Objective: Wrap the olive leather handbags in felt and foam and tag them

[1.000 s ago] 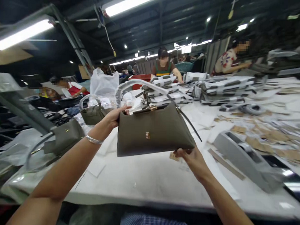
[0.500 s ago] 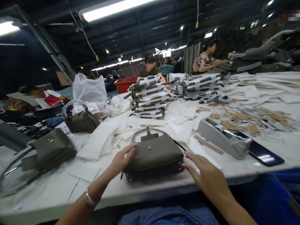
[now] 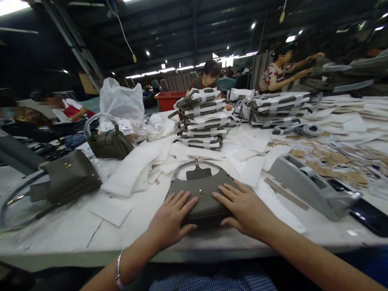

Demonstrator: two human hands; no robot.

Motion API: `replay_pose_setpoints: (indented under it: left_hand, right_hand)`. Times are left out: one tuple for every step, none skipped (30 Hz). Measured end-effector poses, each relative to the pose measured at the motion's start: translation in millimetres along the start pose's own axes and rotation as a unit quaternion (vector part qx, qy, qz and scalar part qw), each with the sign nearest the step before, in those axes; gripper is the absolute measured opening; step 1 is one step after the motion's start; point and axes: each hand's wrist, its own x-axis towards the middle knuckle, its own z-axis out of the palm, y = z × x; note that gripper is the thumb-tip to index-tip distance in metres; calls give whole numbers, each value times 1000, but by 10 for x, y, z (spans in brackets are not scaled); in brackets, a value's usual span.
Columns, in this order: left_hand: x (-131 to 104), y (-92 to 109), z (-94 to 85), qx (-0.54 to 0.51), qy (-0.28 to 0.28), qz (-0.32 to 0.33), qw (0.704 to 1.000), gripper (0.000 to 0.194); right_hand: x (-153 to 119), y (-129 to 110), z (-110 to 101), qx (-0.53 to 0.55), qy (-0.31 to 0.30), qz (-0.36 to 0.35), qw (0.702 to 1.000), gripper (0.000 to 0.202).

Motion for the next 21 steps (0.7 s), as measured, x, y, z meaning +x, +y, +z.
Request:
replay_pose_setpoints:
  left_hand:
    - [34,-1,-24,19,-9,13,1000,82]
    - [69,-9,-32,27,-17,23,999,84]
    - [99,-26,-17,33,-24,29,999,84]
    - [121,-48,21,40,-28,34,998,80]
    - [132,-73,83,49,-29,35,998,73]
    - [131,-99,165,61,-26,36,997,65]
    - [120,-121,259,75,-20,36,996,60]
    - [102,-138,359,90,-9,36,995,58]
    - [78,-149,455,103,4,36,994,58]
    - [54,-154,539,115,18,35,993,59]
    - [30,-154,606,123,31,32,991,59]
    - [8,-150,651,129,42,32,990,59]
    - [-14,-144,673,134,51,34,989,57]
    - [-36,-136,674,138,57,41,988,56]
    - [-61,-127,658,143,61,53,986,55]
    - [-89,-118,631,149,64,68,984,54]
    - [-122,-108,599,158,68,85,981,53]
    - [-157,-100,569,168,71,103,978,52]
    - [-190,-91,545,179,74,119,974,52]
    - [-218,-81,530,188,81,132,970,53]
    - [-237,-69,524,192,89,140,967,53]
  right_hand:
    - [73,39,-32,11,-22,-29,999,80]
    - [147,83,-44,24,-43,-54,997,83]
    - [213,127,-33,37,-60,-70,995,85]
    - [263,166,4,47,-70,-76,994,86]
    - [292,195,64,54,-75,-74,993,85]
    - [298,211,147,55,-73,-67,994,83]
    - [283,213,247,52,-67,-59,995,81]
    - [250,201,358,45,-54,-51,996,81]
    - [204,177,473,36,-38,-44,998,81]
    - [150,146,585,27,-19,-39,999,83]
    - [95,111,686,19,2,-34,999,84]
    - [43,77,772,15,23,-29,999,85]
    - [-6,48,839,14,41,-25,999,85]
    - [-49,27,886,17,56,-25,998,84]
    - [-87,14,912,23,66,-28,997,82]
    - [-122,9,919,31,72,-36,996,80]
    - [-154,10,910,43,74,-46,995,78]
    - [-183,13,889,57,74,-58,994,77]
    - [-210,17,857,74,68,-70,992,76]
    - [-232,19,820,93,55,-79,991,75]
    - [-248,16,782,111,37,-83,990,73]
